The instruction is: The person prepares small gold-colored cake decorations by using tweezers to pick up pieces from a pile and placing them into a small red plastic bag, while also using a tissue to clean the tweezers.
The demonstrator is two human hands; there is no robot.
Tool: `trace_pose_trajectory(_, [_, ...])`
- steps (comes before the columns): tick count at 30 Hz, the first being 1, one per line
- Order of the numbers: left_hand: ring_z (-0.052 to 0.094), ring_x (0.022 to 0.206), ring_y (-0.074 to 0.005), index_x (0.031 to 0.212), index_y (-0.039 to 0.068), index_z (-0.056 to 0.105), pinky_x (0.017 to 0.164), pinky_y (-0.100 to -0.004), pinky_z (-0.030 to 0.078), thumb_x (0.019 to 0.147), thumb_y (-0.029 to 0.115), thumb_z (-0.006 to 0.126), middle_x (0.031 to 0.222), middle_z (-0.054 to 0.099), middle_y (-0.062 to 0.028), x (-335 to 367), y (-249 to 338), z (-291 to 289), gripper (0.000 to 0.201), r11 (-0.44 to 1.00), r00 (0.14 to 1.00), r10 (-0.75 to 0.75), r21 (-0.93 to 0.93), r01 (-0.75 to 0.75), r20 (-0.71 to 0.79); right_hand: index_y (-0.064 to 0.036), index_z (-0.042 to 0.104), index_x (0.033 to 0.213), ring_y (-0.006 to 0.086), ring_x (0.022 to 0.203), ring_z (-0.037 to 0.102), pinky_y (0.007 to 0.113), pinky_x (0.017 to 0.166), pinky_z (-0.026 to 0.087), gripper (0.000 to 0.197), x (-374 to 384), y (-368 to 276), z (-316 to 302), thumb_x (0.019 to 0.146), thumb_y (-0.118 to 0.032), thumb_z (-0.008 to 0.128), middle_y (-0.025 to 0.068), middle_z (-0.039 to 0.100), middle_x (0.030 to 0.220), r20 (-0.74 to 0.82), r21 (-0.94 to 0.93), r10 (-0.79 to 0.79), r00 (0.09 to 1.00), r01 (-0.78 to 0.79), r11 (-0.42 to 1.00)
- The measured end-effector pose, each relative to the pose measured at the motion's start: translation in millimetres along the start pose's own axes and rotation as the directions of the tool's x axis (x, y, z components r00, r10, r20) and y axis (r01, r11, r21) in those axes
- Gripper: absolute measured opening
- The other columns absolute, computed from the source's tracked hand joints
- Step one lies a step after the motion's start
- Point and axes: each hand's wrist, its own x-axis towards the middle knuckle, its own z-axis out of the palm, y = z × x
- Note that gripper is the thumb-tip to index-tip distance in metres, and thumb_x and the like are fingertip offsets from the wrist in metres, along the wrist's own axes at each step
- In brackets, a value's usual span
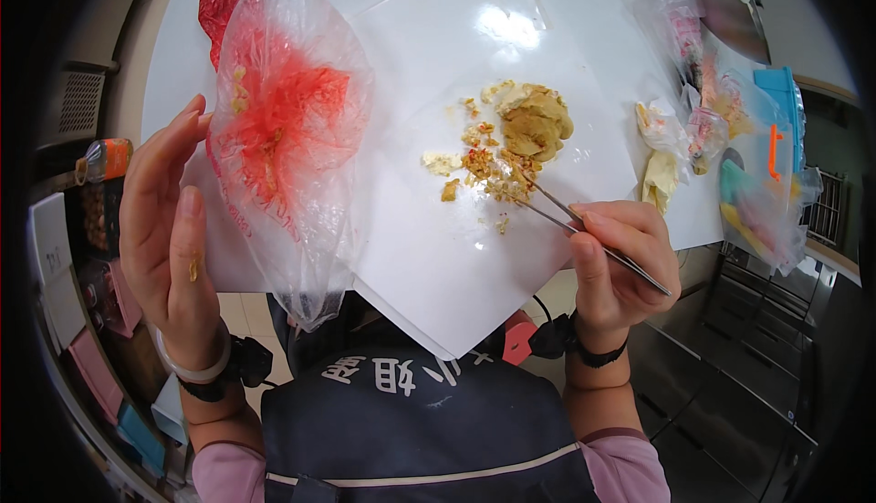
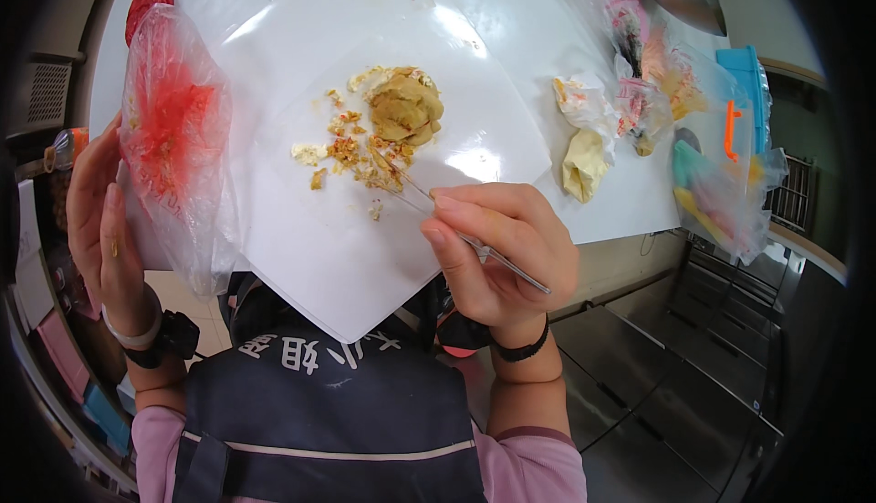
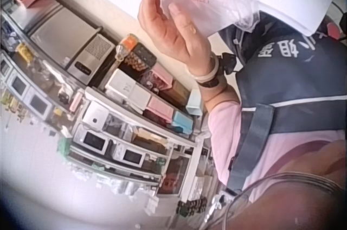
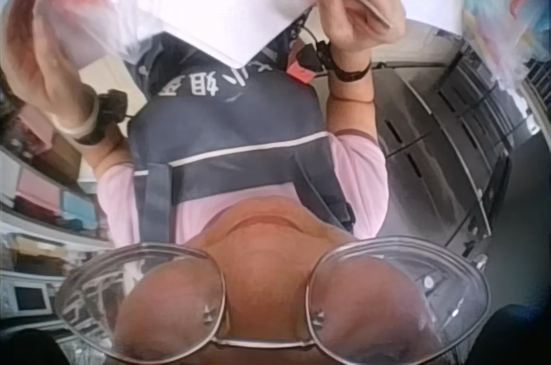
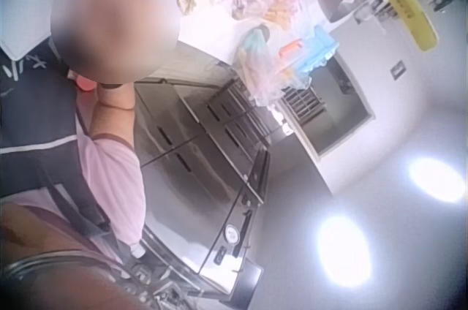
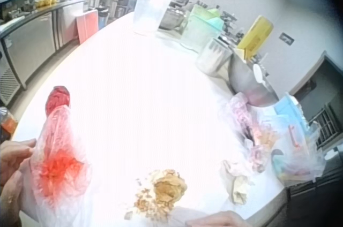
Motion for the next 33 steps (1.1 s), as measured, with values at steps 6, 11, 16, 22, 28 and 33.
trace_pose_trajectory(6, [0.042, 0.121, -0.0299, 0.119, -0.005, 0.045, 0.104, -0.0397, 0.026, 0.086, 0.006, 0.036, 0.121, 0.048, -0.02, -1, 3, 0, 0.036, 1.0, 1.0, -0.006, 0.005, 0.006, -0.013, 0.001, 0.063, 0.086, 0.017, 0.066, 0.06, 0.023, 0.056, 0.047, 0.019, 4, -4, 0, 0.068, 0.006, 0.068, 0.0134, 0.063, 0.081, 0.075, 0.011, 0.055, 0.996, -0.056, 0.998])
trace_pose_trajectory(11, [0.041, 0.121, -0.0293, 0.119, -0.005, 0.045, 0.103, -0.0392, 0.026, 0.086, 0.007, 0.037, 0.123, 0.047, -0.0211, 0, 4, 1, 0.037, 1.0, 1.0, -0.023, 0.011, 0.023, -0.006, 0.0016, 0.063, 0.087, 0.0162, 0.067, 0.059, 0.022, 0.057, 0.046, 0.019, 0, 0, -2, 0.069, 0.006, 0.068, 0.0134, 0.062, 0.08, 0.006, -0.001, 0.076, 0.997, -0.076, 0.997])
trace_pose_trajectory(16, [0.041, 0.121, -0.0293, 0.12, -0.005, 0.044, 0.103, -0.0387, 0.026, 0.086, 0.008, 0.038, 0.124, 0.046, -0.0215, -1, 2, -1, 0.037, 1.0, 1.0, -0.024, -0.001, 0.024, -0.008, 0.003, 0.063, 0.087, 0.0171, 0.068, 0.058, 0.022, 0.058, 0.045, 0.019, -5, -5, -8, 0.069, 0.007, 0.066, 0.0143, 0.062, 0.08, -0.02, 0.098, 0.096, 0.995, -0.094, 0.991])
trace_pose_trajectory(22, [0.043, 0.12, -0.0279, 0.123, -0.003, 0.043, 0.103, -0.0385, 0.028, 0.088, 0.013, 0.037, 0.126, 0.046, -0.0197, 0, -2, -2, 0.039, 1.0, 1.0, -0.005, 0.024, 0.005, 0.015, 0.0037, 0.064, 0.085, 0.0134, 0.066, 0.056, 0.02, 0.056, 0.043, 0.016, -7, -2, -11, 0.07, 0.009, 0.066, 0.0127, 0.061, 0.081, -0.092, 0.035, 0.193, 0.977, -0.191, 0.981])
trace_pose_trajectory(28, [0.041, 0.121, -0.03, 0.121, -0.005, 0.043, 0.103, -0.0393, 0.026, 0.086, 0.008, 0.038, 0.124, 0.046, -0.0217, 0, 0, 0, 0.038, 1.0, 1.0, -0.025, -0.013, 0.025, 0.0, 0.0035, 0.064, 0.088, 0.0121, 0.067, 0.056, 0.019, 0.055, 0.042, 0.017, -3, -9, -3, 0.072, 0.007, 0.066, 0.0128, 0.061, 0.083, 0.005, 0.149, 0.195, 0.981, -0.194, 0.97])
trace_pose_trajectory(33, [0.041, 0.121, -0.0303, 0.121, -0.005, 0.044, 0.103, -0.04, 0.026, 0.087, 0.009, 0.039, 0.123, 0.047, -0.0208, -2, 1, 0, 0.038, 0.998, 0.999, -0.038, -0.054, 0.037, -0.026, 0.0038, 0.064, 0.085, 0.0135, 0.066, 0.057, 0.02, 0.056, 0.043, 0.016, -8, -6, -17, 0.07, 0.005, 0.068, 0.0137, 0.061, 0.082, 0.0, 0.194, 0.277, 0.961, -0.272, 0.943])
